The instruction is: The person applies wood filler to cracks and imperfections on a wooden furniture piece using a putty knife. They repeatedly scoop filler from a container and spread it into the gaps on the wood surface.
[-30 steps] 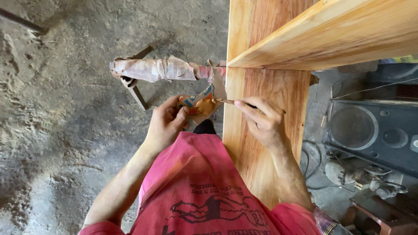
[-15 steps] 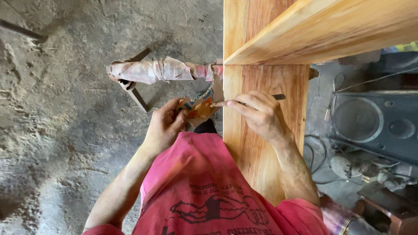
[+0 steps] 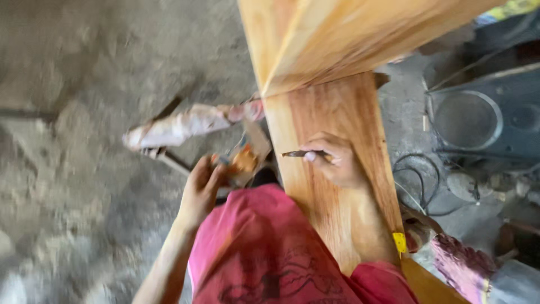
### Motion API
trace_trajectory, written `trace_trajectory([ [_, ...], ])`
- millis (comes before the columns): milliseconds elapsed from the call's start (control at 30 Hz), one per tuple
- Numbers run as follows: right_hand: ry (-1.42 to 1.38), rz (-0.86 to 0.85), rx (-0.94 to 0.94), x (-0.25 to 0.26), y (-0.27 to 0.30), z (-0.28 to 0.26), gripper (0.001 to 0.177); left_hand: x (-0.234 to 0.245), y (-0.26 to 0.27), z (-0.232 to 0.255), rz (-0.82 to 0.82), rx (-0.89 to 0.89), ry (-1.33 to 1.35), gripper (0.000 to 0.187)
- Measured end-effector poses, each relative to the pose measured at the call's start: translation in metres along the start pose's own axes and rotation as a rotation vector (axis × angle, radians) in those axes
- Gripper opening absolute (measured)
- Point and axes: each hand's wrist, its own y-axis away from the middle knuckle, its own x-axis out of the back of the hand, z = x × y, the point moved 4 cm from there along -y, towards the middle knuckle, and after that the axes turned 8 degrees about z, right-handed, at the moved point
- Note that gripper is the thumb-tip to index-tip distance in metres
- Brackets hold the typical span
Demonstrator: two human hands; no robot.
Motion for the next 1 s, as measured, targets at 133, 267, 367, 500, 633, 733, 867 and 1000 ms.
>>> trace_trajectory([
  [133, -0.287, 0.378, -0.175, 0.010, 0.022, 0.041, 0.016, -0.007, -0.016, -0.021, 0.024, 0.086, 0.041, 0.027],
  [267, -0.297, 0.719, -0.102, 0.024, 0.037, 0.064, 0.016, -0.004, -0.022, -0.036, 0.035, 0.134, 0.015, 0.024],
  [367, -0.238, 0.820, -0.005, 0.047, 0.028, 0.074, 0.019, -0.013, -0.031, -0.051, 0.052, 0.193, -0.040, 0.026],
  [500, -0.092, 0.878, 0.009, 0.070, 0.015, 0.091, 0.018, -0.029, -0.052, -0.083, 0.013, 0.184, -0.154, 0.027],
  [633, -0.142, 0.894, 0.055, 0.083, 0.004, 0.118, 0.016, -0.052, -0.085, -0.130, -0.077, 0.053, -0.323, 0.025],
  [733, -0.235, 0.922, 0.065, 0.085, -0.002, 0.135, 0.018, -0.071, -0.124, -0.160, -0.075, -0.031, -0.526, 0.023],
  [867, -0.141, 0.973, 0.044, 0.081, -0.005, 0.138, 0.021, -0.111, -0.182, -0.173, -0.113, -0.209, -0.687, 0.019],
  [1000, -0.113, 0.991, 0.096, 0.066, 0.007, 0.133, 0.021, -0.144, -0.223, -0.176, -0.250, -0.508, -0.817, 0.017],
])
